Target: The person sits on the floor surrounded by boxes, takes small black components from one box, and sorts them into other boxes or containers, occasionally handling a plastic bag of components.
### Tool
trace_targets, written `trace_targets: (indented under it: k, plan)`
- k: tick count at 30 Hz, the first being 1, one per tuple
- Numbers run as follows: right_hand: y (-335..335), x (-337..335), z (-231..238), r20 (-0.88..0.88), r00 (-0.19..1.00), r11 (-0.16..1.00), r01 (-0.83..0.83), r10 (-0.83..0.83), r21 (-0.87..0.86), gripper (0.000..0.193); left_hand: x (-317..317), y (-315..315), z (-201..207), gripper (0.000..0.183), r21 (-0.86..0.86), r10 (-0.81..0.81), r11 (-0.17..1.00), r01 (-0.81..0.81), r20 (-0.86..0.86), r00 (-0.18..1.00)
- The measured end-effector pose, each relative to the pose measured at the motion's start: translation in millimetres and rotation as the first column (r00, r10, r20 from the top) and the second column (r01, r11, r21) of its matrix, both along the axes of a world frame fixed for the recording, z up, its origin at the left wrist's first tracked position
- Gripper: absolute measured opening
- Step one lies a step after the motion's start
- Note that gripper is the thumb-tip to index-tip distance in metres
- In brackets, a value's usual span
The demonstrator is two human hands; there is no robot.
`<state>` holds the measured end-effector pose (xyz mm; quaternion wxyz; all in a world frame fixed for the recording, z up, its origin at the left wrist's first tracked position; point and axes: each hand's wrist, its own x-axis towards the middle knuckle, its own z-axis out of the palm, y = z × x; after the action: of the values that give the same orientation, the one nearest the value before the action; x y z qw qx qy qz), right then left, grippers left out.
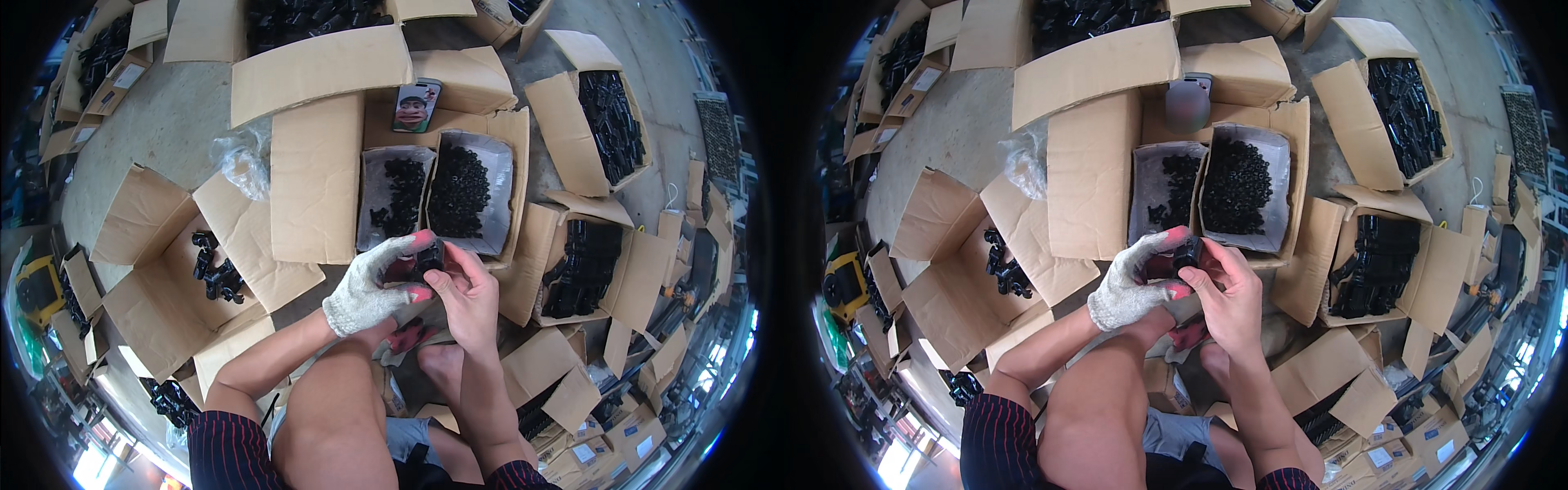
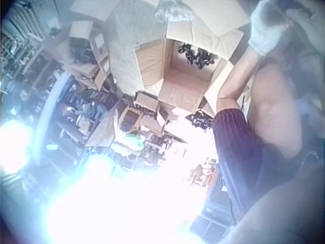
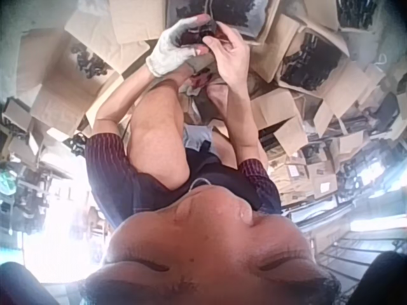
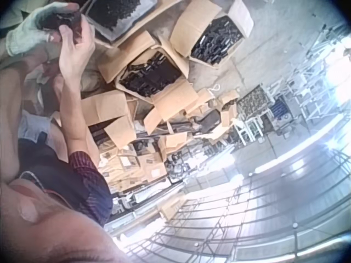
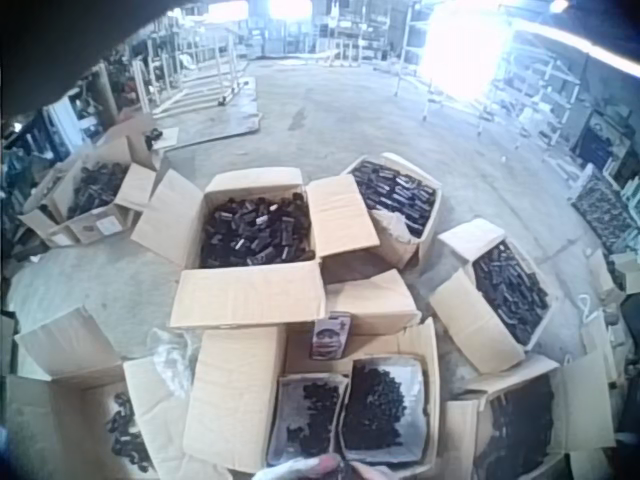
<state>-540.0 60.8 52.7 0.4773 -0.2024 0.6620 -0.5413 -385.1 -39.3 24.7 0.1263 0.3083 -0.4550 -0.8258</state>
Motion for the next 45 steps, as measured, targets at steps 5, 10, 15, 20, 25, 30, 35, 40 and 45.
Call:
trace_targets:
  k: [5,10,15,20,25,30,35,40,45]
  plan:
    - [-6,0,8,-0.034,0.999,0.999,-0.022,0.023,0.032,0.045,1,2,-2,0.08,0.021,0.033,0.999,-0.033,-0.025,0.999]
    - [-17,-5,18,-0.184,0.973,0.988,-0.126,0.14,0.085,0.045,4,0,-6,0.081,-0.02,0.042,0.999,-0.043,-0.037,0.998]
    - [-23,-8,16,-0.303,0.92,0.969,-0.236,0.248,0.078,0.047,7,0,-3,0.078,-0.01,0.092,0.996,-0.093,-0.033,0.995]
    - [-33,-7,29,-0.471,0.741,0.878,-0.4,0.479,0.263,0.04,16,3,-11,0.078,-0.005,0.178,0.984,-0.178,-0.016,0.984]
    - [-45,-44,-7,-0.523,0.841,0.985,-0.064,0.138,0.157,0.025,37,-21,5,0.075,0.287,0.454,0.862,-0.417,-0.073,0.888]
    - [-81,-30,-56,-0.812,0.471,0.918,-0.352,0.345,0.185,0.01,67,-39,-4,0.072,0.26,0.653,0.734,-0.628,-0.013,0.757]
    - [-121,19,-98,-0.522,0.218,0.56,-0.447,0.824,0.697,0.016,59,-33,4,0.076,0.256,0.638,0.74,-0.622,0.024,0.77]
    - [-119,30,-126,-0.531,0.24,0.578,-0.449,0.813,0.681,0.018,49,-32,4,0.078,0.296,0.588,0.767,-0.57,0.031,0.808]
    - [-109,24,-119,-0.65,0.287,0.704,-0.405,0.703,0.583,0.017,43,-32,1,0.08,0.299,0.546,0.794,-0.529,0.033,0.837]
